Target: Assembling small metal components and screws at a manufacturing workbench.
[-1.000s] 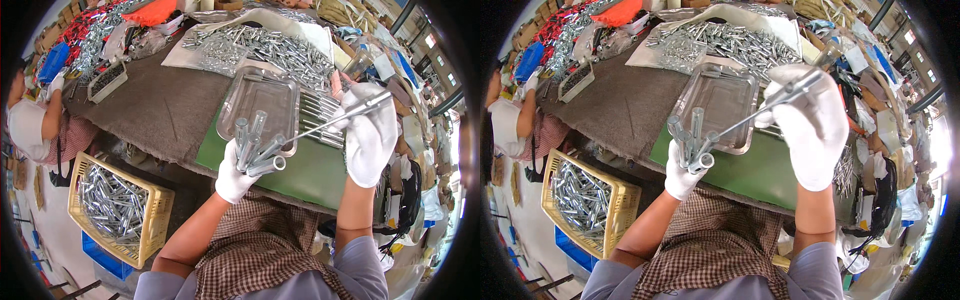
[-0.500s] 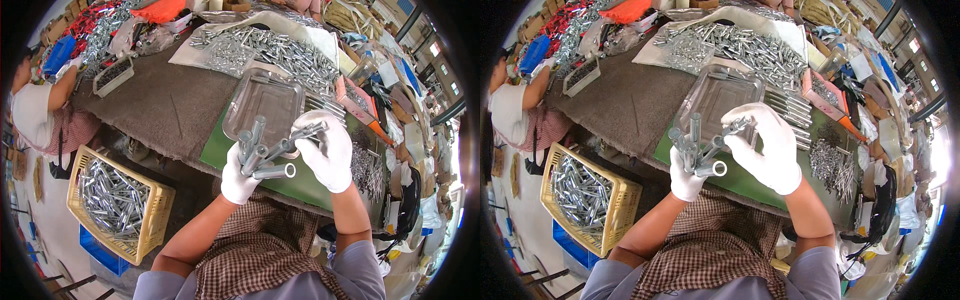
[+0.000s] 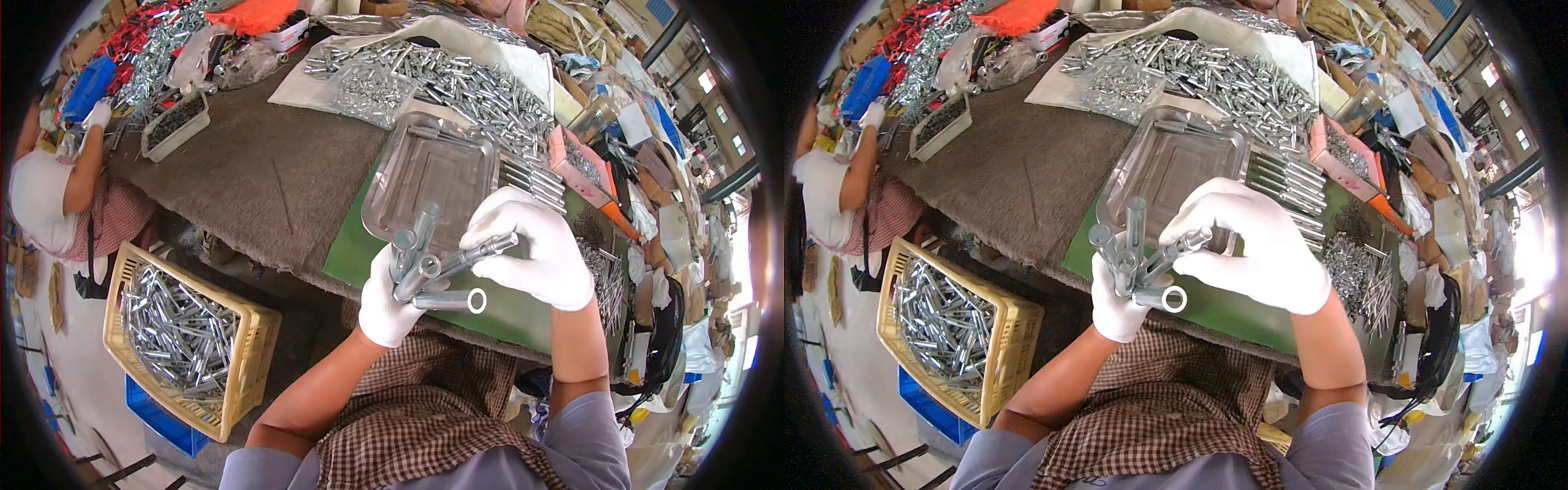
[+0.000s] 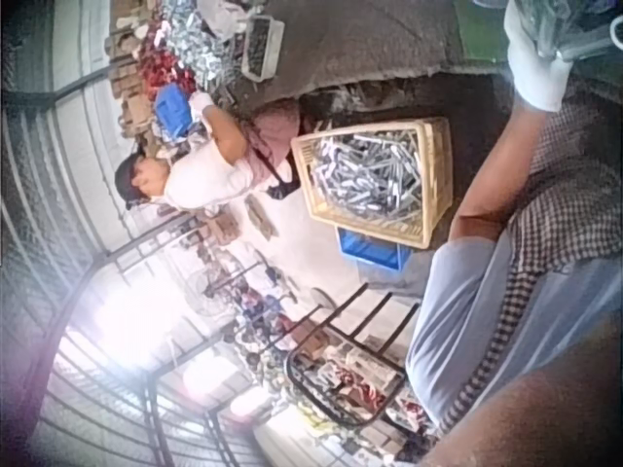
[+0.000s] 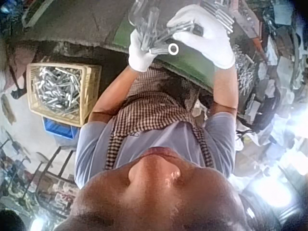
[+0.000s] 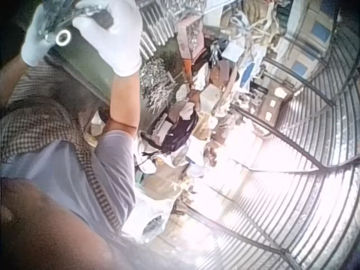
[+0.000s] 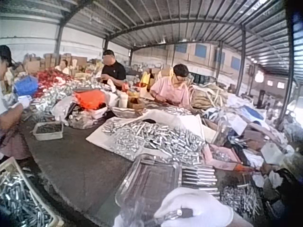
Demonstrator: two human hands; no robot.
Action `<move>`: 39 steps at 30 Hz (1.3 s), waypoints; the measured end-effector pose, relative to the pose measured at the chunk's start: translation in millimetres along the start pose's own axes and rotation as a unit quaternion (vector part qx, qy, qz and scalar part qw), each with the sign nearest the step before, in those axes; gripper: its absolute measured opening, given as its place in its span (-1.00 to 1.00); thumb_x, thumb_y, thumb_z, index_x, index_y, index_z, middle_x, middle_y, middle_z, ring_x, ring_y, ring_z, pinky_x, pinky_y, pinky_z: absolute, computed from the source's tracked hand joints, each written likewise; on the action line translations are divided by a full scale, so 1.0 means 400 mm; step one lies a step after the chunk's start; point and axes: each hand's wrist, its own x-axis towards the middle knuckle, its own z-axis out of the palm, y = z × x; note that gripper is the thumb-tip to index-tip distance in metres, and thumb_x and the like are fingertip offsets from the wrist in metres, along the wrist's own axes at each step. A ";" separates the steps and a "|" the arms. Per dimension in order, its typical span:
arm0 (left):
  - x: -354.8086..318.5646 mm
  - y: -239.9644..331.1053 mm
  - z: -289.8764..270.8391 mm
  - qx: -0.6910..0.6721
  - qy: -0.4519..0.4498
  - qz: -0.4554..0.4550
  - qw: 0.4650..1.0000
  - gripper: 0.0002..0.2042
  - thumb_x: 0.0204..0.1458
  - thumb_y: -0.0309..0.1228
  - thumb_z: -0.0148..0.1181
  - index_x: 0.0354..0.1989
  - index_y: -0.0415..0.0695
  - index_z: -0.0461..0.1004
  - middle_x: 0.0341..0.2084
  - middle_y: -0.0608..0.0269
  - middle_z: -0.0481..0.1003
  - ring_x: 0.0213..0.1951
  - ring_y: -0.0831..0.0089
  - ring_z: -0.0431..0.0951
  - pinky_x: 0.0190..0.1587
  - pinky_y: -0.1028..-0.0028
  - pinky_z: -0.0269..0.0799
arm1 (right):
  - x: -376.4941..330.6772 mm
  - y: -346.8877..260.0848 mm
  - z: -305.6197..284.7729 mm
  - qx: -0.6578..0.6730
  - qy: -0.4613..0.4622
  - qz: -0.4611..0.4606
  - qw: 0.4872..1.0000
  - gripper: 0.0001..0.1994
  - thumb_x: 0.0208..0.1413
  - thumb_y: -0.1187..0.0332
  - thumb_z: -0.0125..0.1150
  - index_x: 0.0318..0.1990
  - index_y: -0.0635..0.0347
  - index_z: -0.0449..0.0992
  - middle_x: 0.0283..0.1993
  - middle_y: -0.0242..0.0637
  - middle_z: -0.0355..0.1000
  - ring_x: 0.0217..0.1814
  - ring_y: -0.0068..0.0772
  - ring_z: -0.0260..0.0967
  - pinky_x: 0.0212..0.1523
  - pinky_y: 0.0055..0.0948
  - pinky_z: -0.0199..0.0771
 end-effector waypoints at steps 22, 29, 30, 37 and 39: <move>0.010 -0.024 0.000 -0.020 0.004 0.050 0.999 -0.25 -0.13 -0.49 0.48 0.20 -0.26 0.12 -0.04 0.09 0.48 -0.16 0.38 0.59 -0.08 0.37 0.57 | 0.267 0.487 0.090 -0.355 0.037 0.124 0.926 -0.83 0.04 0.29 0.21 -0.24 0.11 0.48 -0.27 -0.11 0.48 -0.13 -0.01 0.44 -0.05 -0.13 0.41; 0.015 -0.035 -0.013 0.026 0.000 0.037 0.999 -0.27 -0.13 -0.56 0.41 0.24 -0.22 0.13 -0.02 0.08 0.48 -0.02 0.35 0.55 0.03 0.35 0.47 | 0.194 0.345 0.043 -0.240 0.144 0.034 0.959 -0.77 0.11 0.38 0.19 -0.07 0.11 0.47 -0.29 -0.20 0.48 -0.23 -0.23 0.48 -0.18 -0.25 0.47; 0.016 -0.035 -0.006 -0.021 -0.004 0.017 1.000 -0.26 -0.15 -0.55 0.43 0.23 -0.17 0.13 -0.02 0.16 0.42 -0.02 0.39 0.50 0.04 0.37 0.44 | 0.170 0.281 0.020 -0.138 0.223 0.042 0.964 -0.71 0.13 0.41 0.17 0.02 0.12 0.46 -0.29 -0.24 0.47 -0.27 -0.34 0.48 -0.24 -0.32 0.50; 0.026 -0.004 -0.007 0.018 0.007 0.022 1.000 -0.26 -0.16 -0.53 0.48 0.21 -0.15 0.15 0.00 0.21 0.36 0.00 0.42 0.46 0.08 0.38 0.39 | 0.013 -0.082 -0.040 0.214 0.326 -0.052 0.919 -0.49 0.12 0.55 0.13 0.26 0.36 0.24 -0.27 -0.15 0.48 -0.42 -0.49 0.45 -0.38 -0.55 0.53; 0.028 -0.006 -0.004 0.015 0.014 0.025 0.999 -0.27 -0.15 -0.52 0.48 0.21 -0.16 0.16 0.02 0.18 0.36 0.01 0.40 0.46 0.10 0.38 0.38 | -0.004 -0.101 -0.022 0.191 0.265 -0.128 0.936 -0.49 0.08 0.60 0.14 0.22 0.42 0.26 -0.27 -0.13 0.48 -0.42 -0.49 0.46 -0.36 -0.55 0.54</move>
